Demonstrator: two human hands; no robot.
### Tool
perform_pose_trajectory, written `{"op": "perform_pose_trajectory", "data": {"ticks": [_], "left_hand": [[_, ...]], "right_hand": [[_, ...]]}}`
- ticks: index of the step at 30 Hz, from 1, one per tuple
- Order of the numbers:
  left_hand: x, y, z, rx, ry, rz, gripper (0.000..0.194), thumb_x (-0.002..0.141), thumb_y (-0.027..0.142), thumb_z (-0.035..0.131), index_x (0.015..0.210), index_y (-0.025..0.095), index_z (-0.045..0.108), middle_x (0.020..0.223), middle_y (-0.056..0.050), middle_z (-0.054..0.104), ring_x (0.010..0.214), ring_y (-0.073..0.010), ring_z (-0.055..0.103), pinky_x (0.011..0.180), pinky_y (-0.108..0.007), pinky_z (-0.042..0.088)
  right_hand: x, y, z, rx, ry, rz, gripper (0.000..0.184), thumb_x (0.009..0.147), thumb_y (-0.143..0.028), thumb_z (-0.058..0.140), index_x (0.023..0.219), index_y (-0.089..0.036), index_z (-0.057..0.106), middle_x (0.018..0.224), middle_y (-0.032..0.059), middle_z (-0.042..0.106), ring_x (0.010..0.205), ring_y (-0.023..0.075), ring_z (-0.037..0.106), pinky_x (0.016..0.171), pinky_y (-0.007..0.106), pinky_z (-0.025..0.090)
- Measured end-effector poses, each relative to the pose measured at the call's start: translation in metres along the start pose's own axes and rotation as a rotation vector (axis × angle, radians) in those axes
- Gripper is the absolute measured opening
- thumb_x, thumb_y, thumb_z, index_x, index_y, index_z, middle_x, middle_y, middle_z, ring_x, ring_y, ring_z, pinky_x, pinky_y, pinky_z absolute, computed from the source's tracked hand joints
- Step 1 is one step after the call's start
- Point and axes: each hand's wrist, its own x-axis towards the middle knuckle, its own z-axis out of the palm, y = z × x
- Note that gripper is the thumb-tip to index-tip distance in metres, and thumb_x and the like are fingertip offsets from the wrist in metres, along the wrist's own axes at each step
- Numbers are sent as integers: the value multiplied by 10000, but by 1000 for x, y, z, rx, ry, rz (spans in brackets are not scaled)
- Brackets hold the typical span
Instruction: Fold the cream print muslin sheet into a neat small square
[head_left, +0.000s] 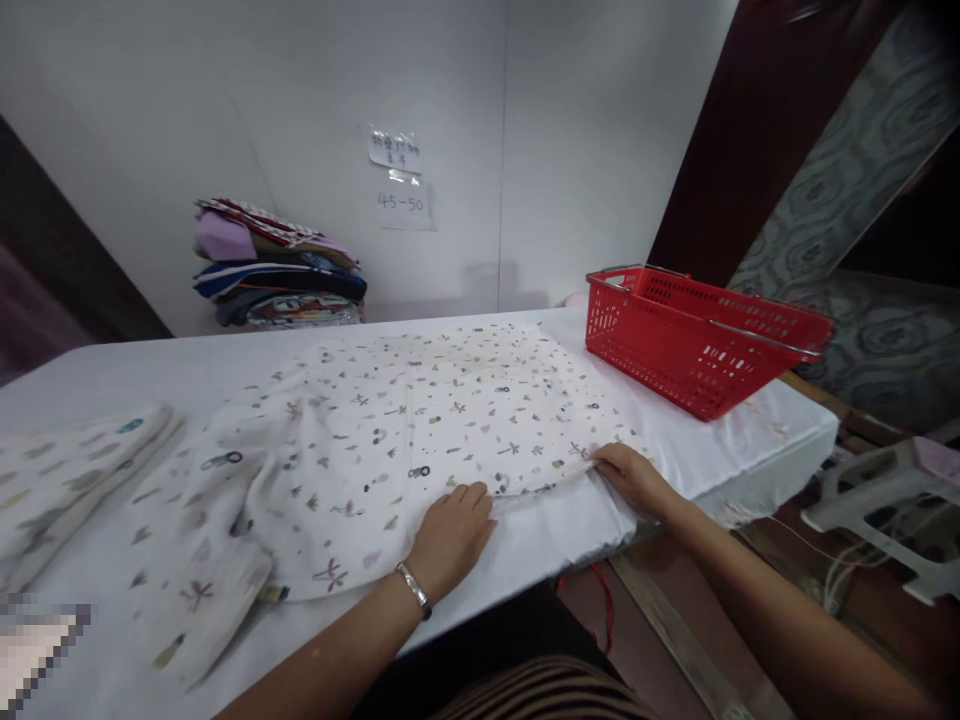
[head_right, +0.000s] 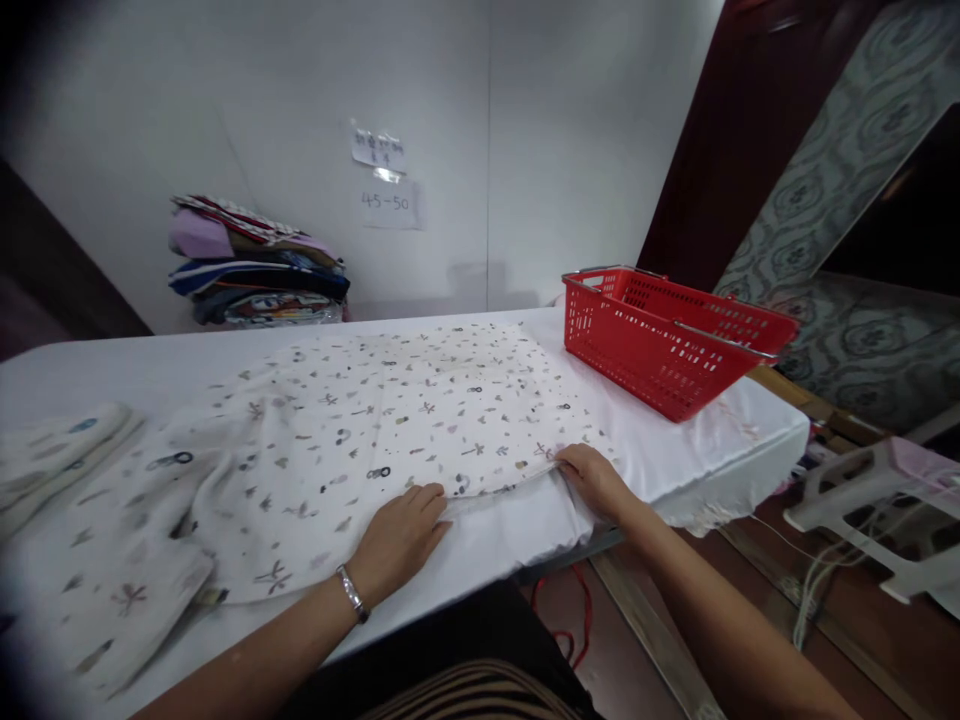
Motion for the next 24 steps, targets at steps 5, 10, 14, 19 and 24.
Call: {"op": "perform_pose_trajectory", "data": {"ticks": [5,10,14,19,24], "left_hand": [[3,4,4,107,12,38,208,794,14,368,790,158,519,928,-56,530,851,-205,475,667,-336,401],[-1,12,1,121,76,98,196,788,-2,382,780,157,497,860,-52,511,797,-190,455,675,-339,377],[-7,16,9,123,58,173,151,792,25,420,775,158,489,818,-40,513,757,-176,452,672,-333,369],[-8,11,15,105,45,199,84,785,76,476,774,159,479,811,-34,530,740,-174,460,663,-327,376],[-4,10,12,137,38,241,97,778,71,481,792,166,468,790,-24,546,709,-169,477,629,-315,379]], "right_hand": [[-3,8,3,-49,9,-106,271,874,-262,380,1012,-221,610,962,71,626,919,205,555,828,361,447],[-10,25,-2,-108,52,-142,280,870,-240,385,1013,-229,624,969,84,629,899,214,571,793,375,471],[-19,32,-2,-157,37,-172,287,841,-207,411,988,-248,653,943,88,641,870,219,586,754,363,487],[-23,23,-4,-158,-23,-128,306,818,-184,410,977,-246,664,954,94,637,876,216,582,763,352,485],[-3,1,-21,-85,-241,-22,315,762,-127,407,874,-237,680,885,52,642,872,198,581,800,331,460]]}}
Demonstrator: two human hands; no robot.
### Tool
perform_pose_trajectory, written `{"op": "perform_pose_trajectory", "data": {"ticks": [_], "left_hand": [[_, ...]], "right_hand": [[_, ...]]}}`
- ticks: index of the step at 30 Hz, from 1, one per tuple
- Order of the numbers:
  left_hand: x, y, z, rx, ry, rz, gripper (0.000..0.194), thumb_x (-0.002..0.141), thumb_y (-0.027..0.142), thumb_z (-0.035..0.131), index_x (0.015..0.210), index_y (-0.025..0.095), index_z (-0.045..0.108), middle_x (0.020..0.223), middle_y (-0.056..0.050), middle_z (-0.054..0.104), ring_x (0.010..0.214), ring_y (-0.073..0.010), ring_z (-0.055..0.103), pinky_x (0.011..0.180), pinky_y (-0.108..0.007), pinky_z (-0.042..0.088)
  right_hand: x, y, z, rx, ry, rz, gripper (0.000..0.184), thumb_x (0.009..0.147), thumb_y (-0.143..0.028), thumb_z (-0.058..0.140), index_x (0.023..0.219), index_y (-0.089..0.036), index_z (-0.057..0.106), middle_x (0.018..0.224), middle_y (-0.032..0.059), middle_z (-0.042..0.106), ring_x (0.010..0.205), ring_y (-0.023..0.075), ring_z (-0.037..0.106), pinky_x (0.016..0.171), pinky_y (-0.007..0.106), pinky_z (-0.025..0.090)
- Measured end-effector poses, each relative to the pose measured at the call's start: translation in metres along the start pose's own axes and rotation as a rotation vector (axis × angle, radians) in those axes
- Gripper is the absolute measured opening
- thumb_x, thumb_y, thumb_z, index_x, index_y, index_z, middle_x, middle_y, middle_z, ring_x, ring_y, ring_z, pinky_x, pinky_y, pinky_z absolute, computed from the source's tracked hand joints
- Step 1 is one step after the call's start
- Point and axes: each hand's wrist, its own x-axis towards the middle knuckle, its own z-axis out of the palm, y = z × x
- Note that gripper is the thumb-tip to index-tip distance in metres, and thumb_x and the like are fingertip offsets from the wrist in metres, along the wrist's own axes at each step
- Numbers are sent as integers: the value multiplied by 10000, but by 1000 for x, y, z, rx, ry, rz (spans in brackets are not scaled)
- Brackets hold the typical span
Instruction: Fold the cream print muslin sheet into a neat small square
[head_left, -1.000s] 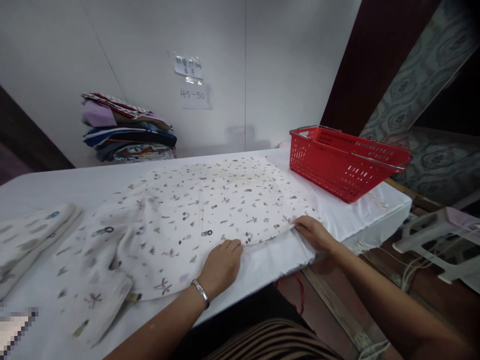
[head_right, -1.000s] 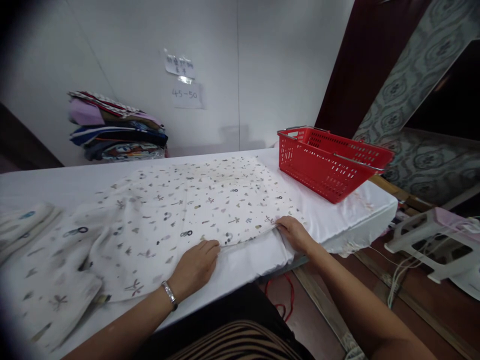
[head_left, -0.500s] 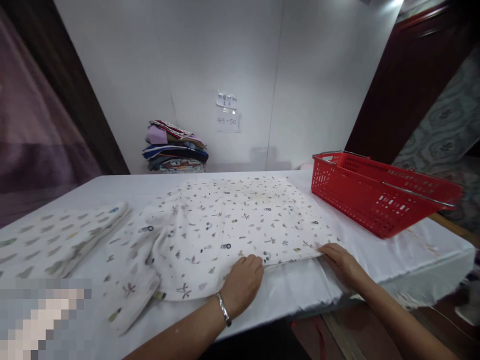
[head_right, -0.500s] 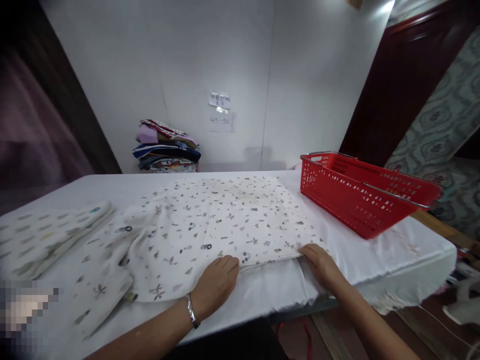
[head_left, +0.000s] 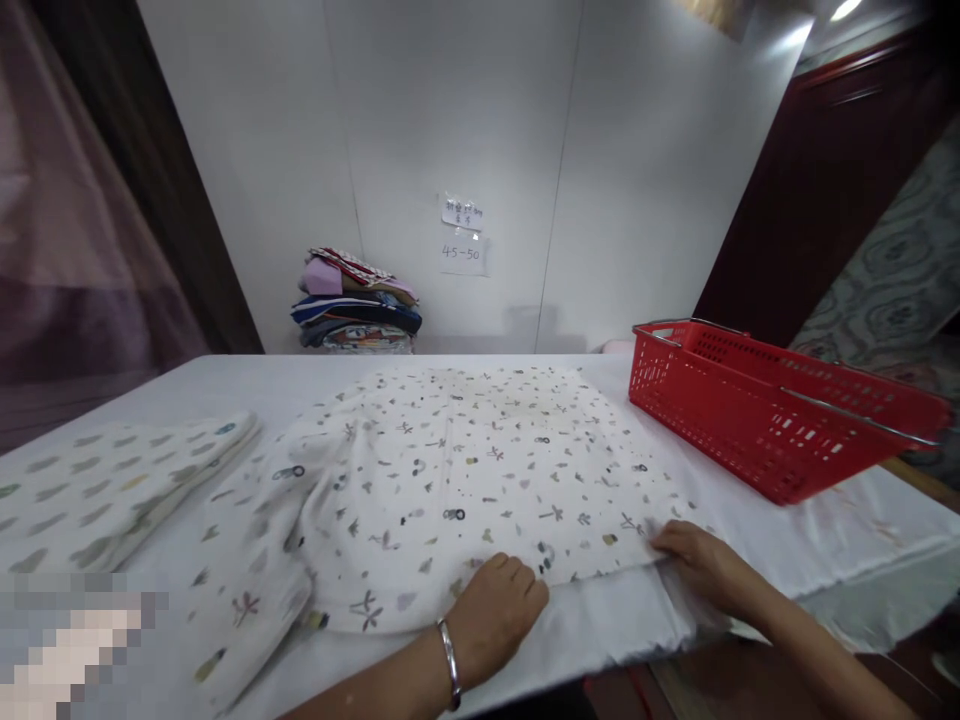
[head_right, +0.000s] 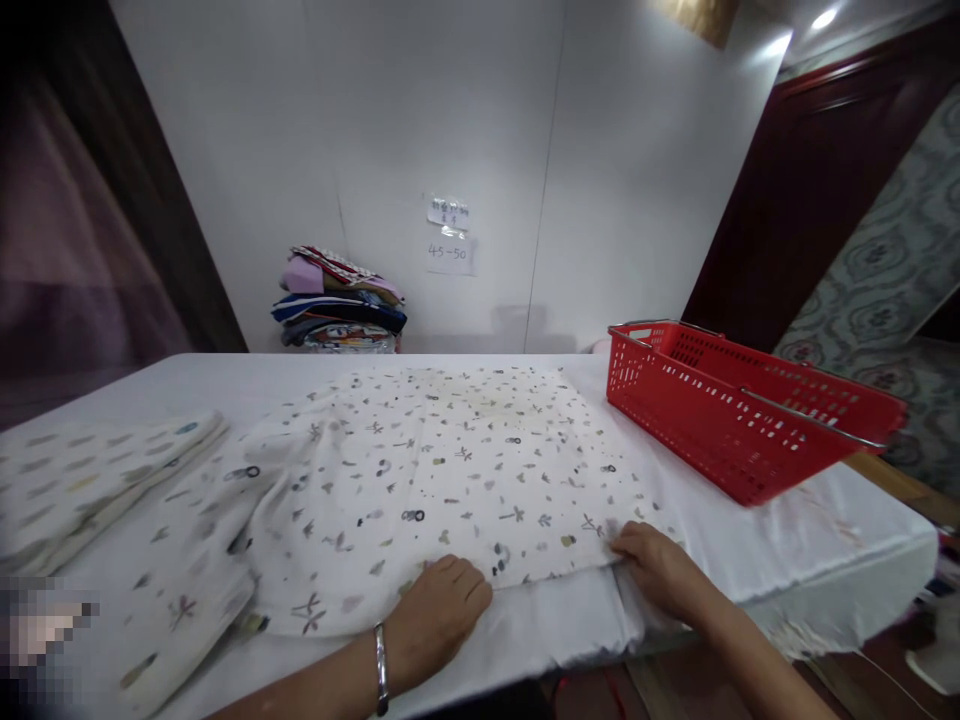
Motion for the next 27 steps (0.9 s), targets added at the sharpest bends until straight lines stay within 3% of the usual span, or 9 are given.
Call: {"op": "perform_pose_trajectory", "data": {"ticks": [4,8,10,12,14,17,19,22,27], "left_hand": [[7,1,-5,-17,-37,-2,107,778,62,472,805,166,473,790,-24,570,711,-172,502,624,-312,397],[15,-10,-17,-149,-139,-13,53,787,154,503,834,179,499,801,-24,601,726,-177,537,654,-328,432],[20,-21,-22,-262,-142,-58,111,818,268,499,901,199,522,859,-25,622,791,-185,559,712,-349,446],[23,-33,-21,-331,-91,-86,263,836,368,480,1053,225,515,1081,-46,600,1004,-214,530,857,-397,415],[24,-44,-14,-324,-47,-69,445,839,451,450,1230,238,428,1330,-75,437,1225,-248,373,994,-451,305],[20,-54,8,-247,-62,-12,608,834,544,388,1351,240,287,1432,-92,276,1308,-273,247,1036,-490,239],[18,-57,25,-174,-39,36,611,843,551,358,1362,242,268,1422,-90,296,1295,-270,280,1027,-474,269],[17,-63,47,-42,86,83,513,886,467,332,1347,244,299,1361,-73,406,1234,-234,391,1020,-421,303],[18,-64,74,111,269,94,403,906,410,330,1284,281,386,1317,-4,466,1170,-171,472,1020,-333,336]], "right_hand": [[41,-21,-8,99,39,-65,302,777,-156,410,938,-225,656,988,53,640,939,207,571,840,339,446],[108,-41,6,123,97,-137,359,819,-202,369,1096,-191,598,1185,80,571,1093,219,507,949,370,381],[144,-49,16,80,78,-137,405,837,-243,356,1188,-156,538,1308,104,471,1209,233,406,1013,390,305],[180,-55,26,9,15,-127,488,853,-323,355,1286,-114,440,1403,129,336,1306,247,251,1061,400,206],[211,-58,35,-53,-38,-65,592,872,-431,302,1366,-105,311,1464,114,187,1349,240,102,1081,407,107],[245,-57,43,-97,-108,82,712,863,-564,190,1413,-113,177,1488,80,56,1358,227,-4,1079,417,23],[260,-54,45,-96,-156,137,766,841,-616,164,1418,-113,150,1489,79,45,1357,233,-7,1073,427,16],[275,-48,43,-88,-208,150,790,822,-647,150,1418,-127,156,1490,81,54,1356,242,5,1065,438,38],[296,-35,43,-114,-171,199,800,816,-652,71,1429,-139,79,1494,54,-13,1354,231,-55,1067,416,0]]}}
